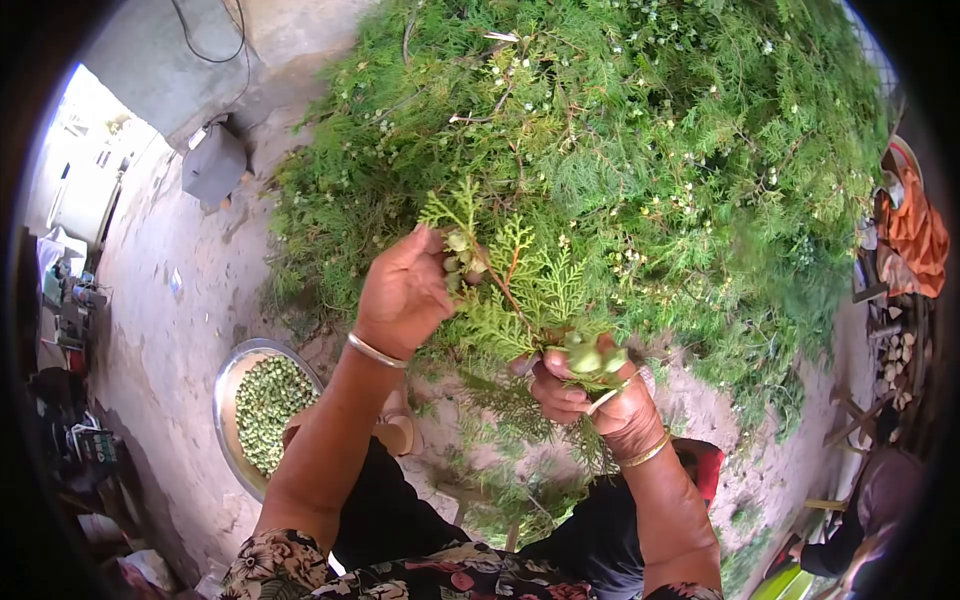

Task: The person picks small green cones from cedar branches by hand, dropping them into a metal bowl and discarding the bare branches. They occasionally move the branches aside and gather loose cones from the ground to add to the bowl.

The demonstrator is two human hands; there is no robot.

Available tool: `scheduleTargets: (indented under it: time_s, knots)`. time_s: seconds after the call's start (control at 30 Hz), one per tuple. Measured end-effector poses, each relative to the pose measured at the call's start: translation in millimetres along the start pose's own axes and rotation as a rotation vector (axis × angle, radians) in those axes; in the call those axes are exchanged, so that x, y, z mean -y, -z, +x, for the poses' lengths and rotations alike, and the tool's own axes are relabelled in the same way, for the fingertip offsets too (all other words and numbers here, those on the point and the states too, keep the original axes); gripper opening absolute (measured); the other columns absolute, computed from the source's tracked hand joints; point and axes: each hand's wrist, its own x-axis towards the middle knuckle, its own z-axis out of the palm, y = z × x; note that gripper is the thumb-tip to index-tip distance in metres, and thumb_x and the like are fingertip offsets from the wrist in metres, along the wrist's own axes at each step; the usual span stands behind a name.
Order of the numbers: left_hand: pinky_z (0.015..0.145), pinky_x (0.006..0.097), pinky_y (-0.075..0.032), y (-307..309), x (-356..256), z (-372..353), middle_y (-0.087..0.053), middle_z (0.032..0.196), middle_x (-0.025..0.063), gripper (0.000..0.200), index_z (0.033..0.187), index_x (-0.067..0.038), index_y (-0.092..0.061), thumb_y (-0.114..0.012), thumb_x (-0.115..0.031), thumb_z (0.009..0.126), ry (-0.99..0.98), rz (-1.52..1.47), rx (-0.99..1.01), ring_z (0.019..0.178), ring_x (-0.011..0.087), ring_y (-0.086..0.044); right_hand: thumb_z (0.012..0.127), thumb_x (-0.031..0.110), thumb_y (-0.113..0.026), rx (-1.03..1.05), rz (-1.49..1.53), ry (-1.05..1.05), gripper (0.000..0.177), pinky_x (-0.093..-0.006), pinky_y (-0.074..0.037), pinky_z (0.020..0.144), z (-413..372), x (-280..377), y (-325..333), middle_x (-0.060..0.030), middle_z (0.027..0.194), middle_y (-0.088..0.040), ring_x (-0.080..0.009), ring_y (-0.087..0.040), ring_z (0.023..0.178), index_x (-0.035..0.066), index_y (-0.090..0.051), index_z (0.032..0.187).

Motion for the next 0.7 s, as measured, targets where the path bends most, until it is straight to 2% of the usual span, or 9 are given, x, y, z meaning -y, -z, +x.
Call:
scheduleTargets:
  time_s: [0.07,0.13,0.27,0.43,0.5,0.57,0.7]
  knots:
    - [0.075,0.0403,-0.048,-6.1,8.9,1.2,-0.059,0.1,0.0158,0.044,0.109,0.001,-0.054,-0.042,-0.039,0.095,-0.019,-0.073,0.182,0.086,0.0268,-0.057,0.088,0.04,-0.055,0.005,-0.035,-0.018,0.054,-0.0223,-0.023,0.038,1.3,1.5,0.5,0.0049,0.049,-0.034,-0.0056,-0.029,0.04,-0.011,-0.055,0.104]
    - [0.075,0.0397,-0.048,-8.4,12.6,0.5,-0.059,0.1,0.0162,0.044,0.11,0.002,-0.053,-0.042,-0.039,0.095,-0.023,-0.112,0.177,0.087,0.0268,-0.057,0.086,0.041,-0.057,0.045,-0.001,-0.022,0.05,-0.0222,-0.023,0.038,2.3,-0.1,4.3,0.0063,0.05,-0.034,-0.005,-0.029,0.04,-0.007,-0.056,0.1]
    - [0.076,0.0392,-0.048,-12.4,12.6,-2.9,-0.059,0.102,0.0182,0.043,0.114,0.003,-0.051,-0.042,-0.035,0.096,-0.039,-0.214,0.154,0.089,0.0276,-0.057,0.084,0.045,-0.059,0.098,0.041,-0.019,0.052,-0.0221,-0.023,0.038,3.6,-0.3,8.3,0.0069,0.051,-0.034,-0.005,-0.03,0.041,-0.005,-0.057,0.099]
    - [0.075,0.039,-0.05,-3.4,17.7,1.5,-0.061,0.101,0.0177,0.039,0.114,0.003,-0.051,-0.043,-0.03,0.095,-0.03,-0.207,0.146,0.087,0.027,-0.06,0.081,0.057,-0.059,0.156,0.076,0.018,0.051,-0.0205,-0.025,0.039,2.9,-4.3,12.3,0.0068,0.055,-0.036,-0.0038,-0.032,0.044,0.006,-0.055,0.089]
    - [0.075,0.0388,-0.051,-7.4,17.4,0.6,-0.062,0.1,0.0174,0.036,0.113,0.003,-0.052,-0.043,-0.027,0.095,-0.023,-0.177,0.167,0.086,0.0265,-0.061,0.081,0.058,-0.058,0.153,0.064,0.012,0.05,-0.0201,-0.025,0.04,3.7,-3.9,11.2,0.0067,0.056,-0.036,-0.0036,-0.032,0.045,0.008,-0.053,0.085]
    - [0.076,0.0389,-0.051,-15.5,19.4,-2.1,-0.063,0.096,0.016,0.03,0.11,0.002,-0.053,-0.045,-0.022,0.095,-0.046,-0.203,0.078,0.084,0.0254,-0.062,0.081,0.058,-0.057,0.148,0.052,0.005,0.049,-0.0198,-0.026,0.04,4.5,-4.4,9.4,0.0065,0.056,-0.036,-0.0035,-0.032,0.045,0.009,-0.051,0.082]
    - [0.076,0.0387,-0.051,-7.7,19.0,0.4,-0.062,0.095,0.015,0.024,0.107,0.002,-0.053,-0.046,-0.018,0.095,-0.05,-0.249,0.127,0.083,0.0249,-0.061,0.075,0.06,-0.063,0.165,0.072,-0.014,0.053,-0.0196,-0.026,0.041,6.9,-5.4,7.9,0.0063,0.059,-0.037,-0.0036,-0.032,0.046,0.01,-0.05,0.084]
